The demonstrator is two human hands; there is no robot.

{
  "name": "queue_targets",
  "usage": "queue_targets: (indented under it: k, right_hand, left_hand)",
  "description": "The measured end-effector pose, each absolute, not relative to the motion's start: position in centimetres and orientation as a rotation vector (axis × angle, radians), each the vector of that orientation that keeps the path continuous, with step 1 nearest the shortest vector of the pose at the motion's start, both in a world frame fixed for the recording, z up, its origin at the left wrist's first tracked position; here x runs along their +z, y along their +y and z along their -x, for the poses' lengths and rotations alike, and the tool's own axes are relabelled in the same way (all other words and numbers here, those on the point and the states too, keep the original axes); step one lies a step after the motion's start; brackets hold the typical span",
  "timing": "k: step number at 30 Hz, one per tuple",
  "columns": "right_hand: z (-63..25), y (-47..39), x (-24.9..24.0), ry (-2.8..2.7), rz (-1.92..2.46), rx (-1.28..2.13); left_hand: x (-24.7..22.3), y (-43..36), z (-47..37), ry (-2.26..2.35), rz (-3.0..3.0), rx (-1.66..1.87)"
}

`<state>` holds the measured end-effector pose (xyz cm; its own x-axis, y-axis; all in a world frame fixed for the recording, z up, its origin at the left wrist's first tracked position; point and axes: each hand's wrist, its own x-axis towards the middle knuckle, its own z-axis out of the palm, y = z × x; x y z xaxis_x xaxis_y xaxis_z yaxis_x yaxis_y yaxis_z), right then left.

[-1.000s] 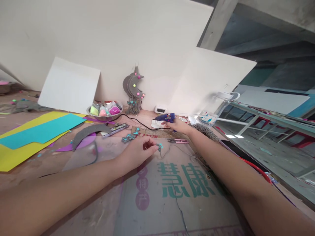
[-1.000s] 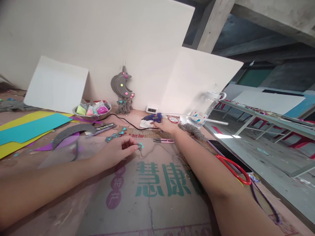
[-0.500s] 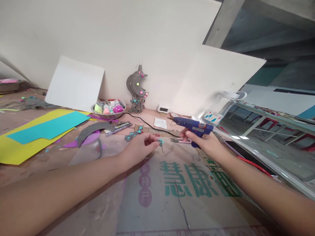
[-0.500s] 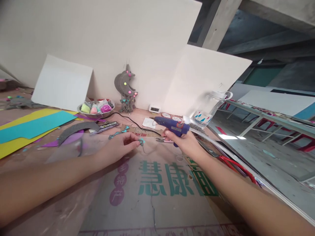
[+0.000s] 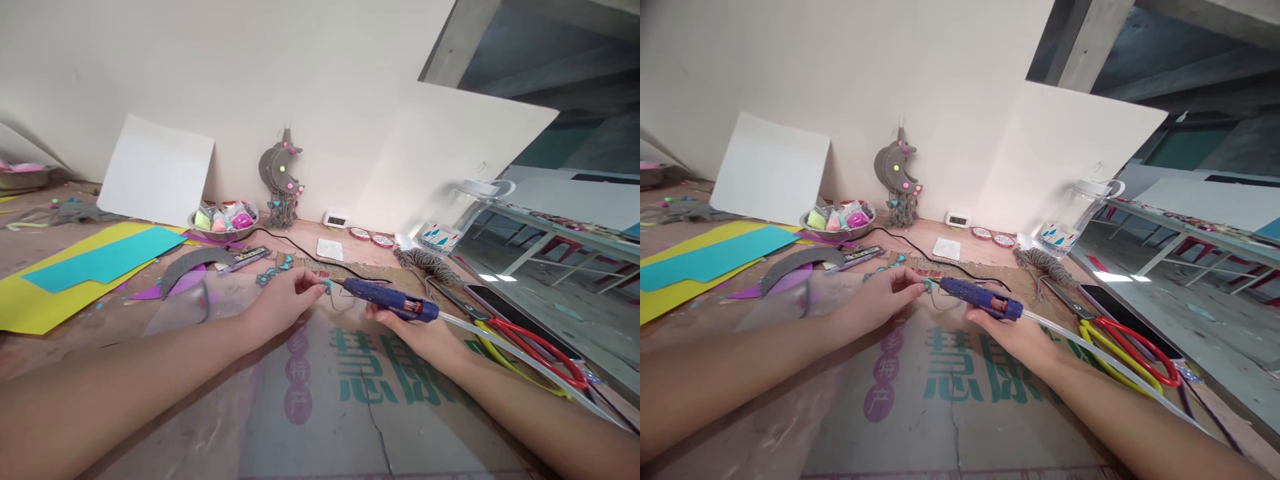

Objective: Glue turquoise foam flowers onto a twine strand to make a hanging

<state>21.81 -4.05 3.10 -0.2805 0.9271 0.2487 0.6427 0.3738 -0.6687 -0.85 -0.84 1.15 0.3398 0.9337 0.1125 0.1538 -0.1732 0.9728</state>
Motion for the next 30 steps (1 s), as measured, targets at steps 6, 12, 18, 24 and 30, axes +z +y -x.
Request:
queue_targets:
  k: [6, 12, 18, 24, 30]
  right_hand:
    - [-22.2, -3.9, 2.7, -2.015, 1.403, 0.577]
    - [-22.3, -3.9, 2.4, -2.040, 1.357, 0.597]
    - [-22.0, -4.1, 2.5, -1.966, 1.383, 0.591]
    - [-22.1, -4.1, 2.1, -1.910, 1.462, 0.521]
    - [-22.8, -3.7, 1.3, -1.941, 1.462, 0.482]
  left_hand:
    - [1.3, -0.9, 0.9, 1.030, -1.632, 0.954]
    - [1.7, -1.2, 0.9, 1.054, -1.655, 0.939]
    - [1.4, -1.0, 0.9, 1.082, -1.722, 0.954]
    - [1.4, -1.0, 1.0, 1.082, -1.735, 0.965]
    - [1.6, -1.1, 1.1, 1.077, -1.734, 0.949]
